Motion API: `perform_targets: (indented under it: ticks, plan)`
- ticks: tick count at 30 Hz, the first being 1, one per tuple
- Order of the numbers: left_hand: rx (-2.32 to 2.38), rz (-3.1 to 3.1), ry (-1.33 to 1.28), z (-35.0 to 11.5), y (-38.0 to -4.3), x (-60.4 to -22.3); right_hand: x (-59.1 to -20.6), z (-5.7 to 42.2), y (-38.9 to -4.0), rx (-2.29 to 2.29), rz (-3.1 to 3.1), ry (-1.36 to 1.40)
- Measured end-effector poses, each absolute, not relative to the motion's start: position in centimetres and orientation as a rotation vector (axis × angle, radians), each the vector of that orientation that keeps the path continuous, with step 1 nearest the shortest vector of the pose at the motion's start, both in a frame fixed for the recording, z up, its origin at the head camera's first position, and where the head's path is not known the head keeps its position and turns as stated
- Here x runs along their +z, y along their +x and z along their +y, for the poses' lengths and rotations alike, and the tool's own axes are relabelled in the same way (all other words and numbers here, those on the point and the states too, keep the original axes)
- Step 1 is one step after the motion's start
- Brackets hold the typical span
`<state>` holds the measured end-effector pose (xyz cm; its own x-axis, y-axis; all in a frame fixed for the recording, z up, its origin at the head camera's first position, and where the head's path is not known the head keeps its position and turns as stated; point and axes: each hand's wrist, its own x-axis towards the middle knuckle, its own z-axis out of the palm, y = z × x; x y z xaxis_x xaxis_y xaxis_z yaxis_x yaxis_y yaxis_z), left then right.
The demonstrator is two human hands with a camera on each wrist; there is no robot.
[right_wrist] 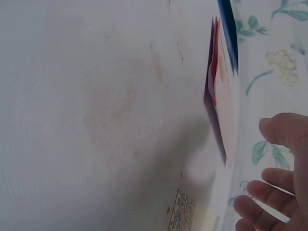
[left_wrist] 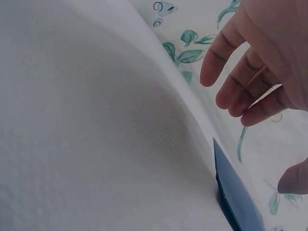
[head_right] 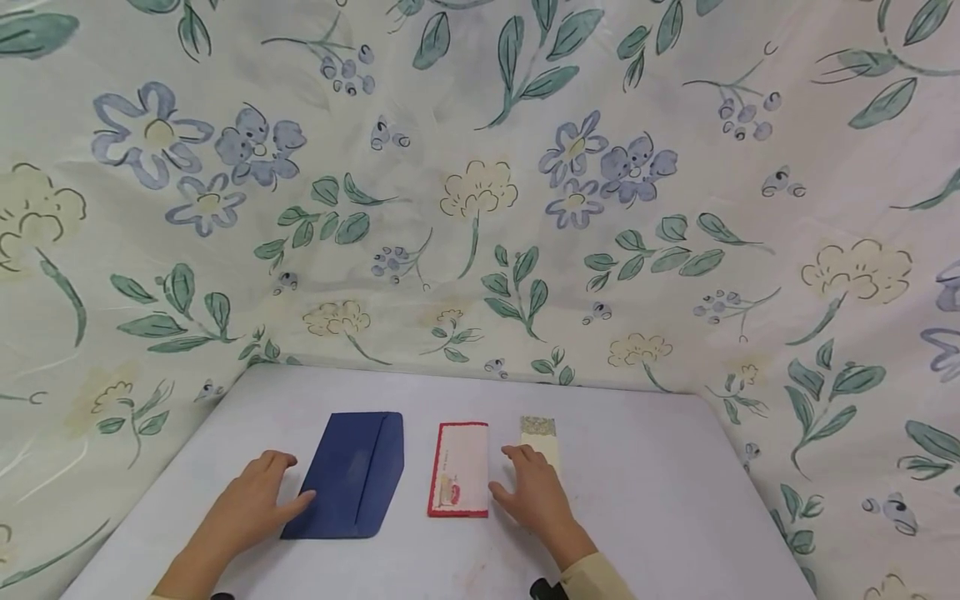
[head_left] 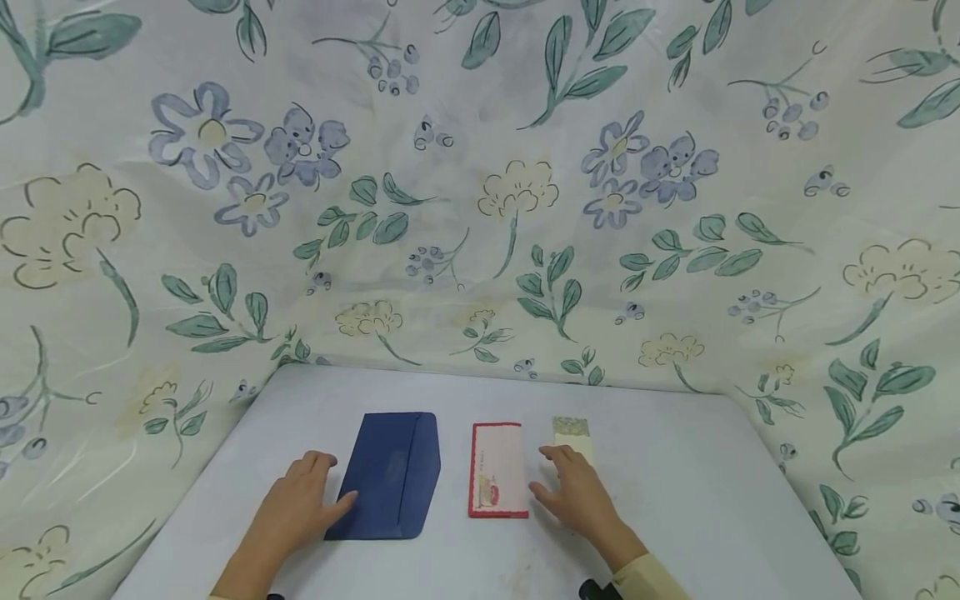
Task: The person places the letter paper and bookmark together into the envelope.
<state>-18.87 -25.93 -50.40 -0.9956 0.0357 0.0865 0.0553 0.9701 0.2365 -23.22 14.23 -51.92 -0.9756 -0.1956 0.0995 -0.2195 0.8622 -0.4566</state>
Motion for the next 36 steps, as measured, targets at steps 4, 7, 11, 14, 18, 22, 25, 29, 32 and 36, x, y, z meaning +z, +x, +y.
perform_targets:
  ticks: [4, 7, 11, 14, 18, 22, 25, 29, 32, 36]
  plan:
    - [-0.338, -3.041, -0.086, -25.7, -18.9, -50.3, -51.9, 13.8, -23.2, 0.747, -2.998, 0.326]
    - [-0.325, -3.045, -0.089, -25.6, -19.0, -50.3, -52.0, 13.5, -23.2, 0.749, -3.003, 0.339]
    - [-0.320, -3.043, -0.095, -25.4, -19.0, -50.3, -52.0, 13.3, -23.2, 0.756, -2.988, 0.379]
    - [-0.319, -3.040, -0.105, -25.2, -19.0, -50.3, -51.9, 13.1, -23.2, 0.764, -2.981, 0.394]
    - [-0.322, -3.033, -0.131, -24.9, -19.1, -50.2, -52.0, 12.7, -23.1, 0.757, -2.989, 0.386]
    - [-0.317, -3.031, -0.146, -24.6, -19.1, -50.1, -52.1, 12.4, -23.2, 0.751, -2.986, 0.397]
    - [-0.310, -3.031, -0.149, -24.3, -19.0, -50.0, -52.1, 12.2, -23.2, 0.747, -2.988, 0.413]
    - [-0.321, -3.019, -0.167, -24.1, -18.9, -50.0, -52.0, 11.8, -23.2, 0.752, -3.002, 0.408]
    - [-0.331, -3.019, -0.176, -23.9, -18.9, -50.1, -51.9, 11.6, -23.2, 0.759, -3.013, 0.401]
    - [-0.337, -3.028, -0.173, -23.7, -18.9, -50.4, -52.0, 11.2, -23.2, 0.768, -3.011, 0.419]
